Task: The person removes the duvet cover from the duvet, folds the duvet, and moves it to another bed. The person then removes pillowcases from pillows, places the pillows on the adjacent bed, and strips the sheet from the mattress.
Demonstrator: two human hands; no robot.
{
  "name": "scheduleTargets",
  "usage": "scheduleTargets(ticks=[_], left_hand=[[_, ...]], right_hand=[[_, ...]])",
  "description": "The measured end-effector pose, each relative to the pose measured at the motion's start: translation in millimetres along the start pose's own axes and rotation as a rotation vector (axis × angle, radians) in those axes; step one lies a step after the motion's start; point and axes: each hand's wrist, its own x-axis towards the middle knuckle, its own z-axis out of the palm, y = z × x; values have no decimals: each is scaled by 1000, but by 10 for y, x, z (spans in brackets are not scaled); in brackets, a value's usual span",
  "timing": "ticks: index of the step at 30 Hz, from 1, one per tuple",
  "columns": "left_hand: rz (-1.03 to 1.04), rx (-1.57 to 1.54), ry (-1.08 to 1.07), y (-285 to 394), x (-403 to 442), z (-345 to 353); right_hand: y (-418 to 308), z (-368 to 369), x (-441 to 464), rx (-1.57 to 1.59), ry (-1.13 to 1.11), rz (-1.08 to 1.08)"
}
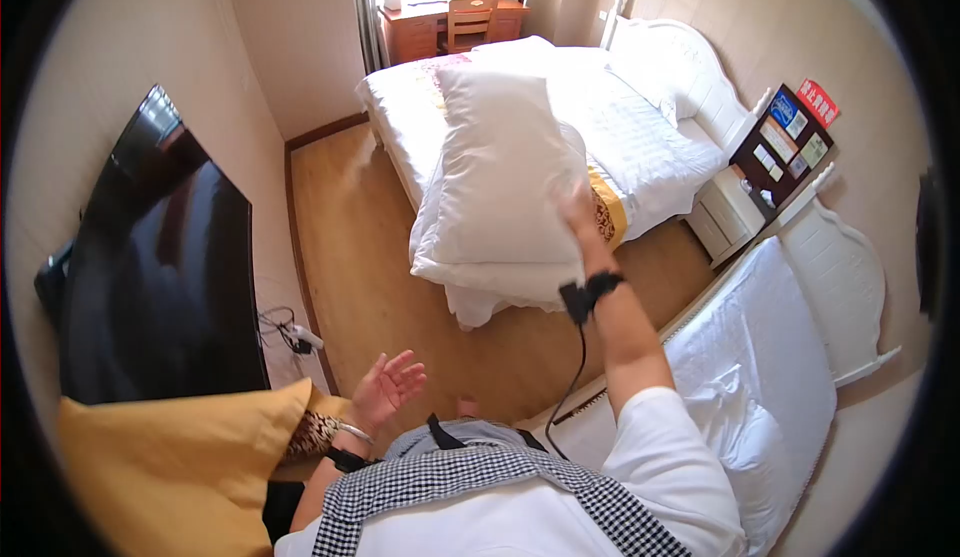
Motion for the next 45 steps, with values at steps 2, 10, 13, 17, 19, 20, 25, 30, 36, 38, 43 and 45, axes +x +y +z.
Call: scheduleTargets(ticks=[2,10,13,17,19,20,25,30,36,38,43,45], left_hand=[[-15,57,22,123,164,57],[-301,122,-115,106,847,214],[-503,192,-184,-164,991,181],[-773,308,-330,-248,784,-146],[-859,355,-399,-319,727,-47],[-891,386,-433,-321,718,-46],[-1032,634,-561,-740,462,86],[-982,1147,-685,-2229,-253,607],[-650,1413,-980,-4338,-786,435],[-266,1606,-1283,-4834,-1298,764],[-156,1830,-1773,-6082,-1928,1297],[-211,1974,-1897,-6412,-1889,1032]], right_hand=[[69,262,-697,-64,-250,16],[537,-814,-2988,-79,-395,359],[434,-1553,-3838,-118,-162,617],[-226,-1829,-5256,-194,129,867],[-545,-2052,-5613,-217,198,981],[-695,-2066,-5754,-227,236,1028],[-1023,-2391,-6489,-140,474,1152],[-357,-3946,-7465,221,843,1042],[1287,-5456,-8797,-622,554,1142],[1801,-5067,-9360,-579,233,1295],[2498,-5635,-8955,-513,-538,1072],[2962,-6001,-8690,450,195,1335]])
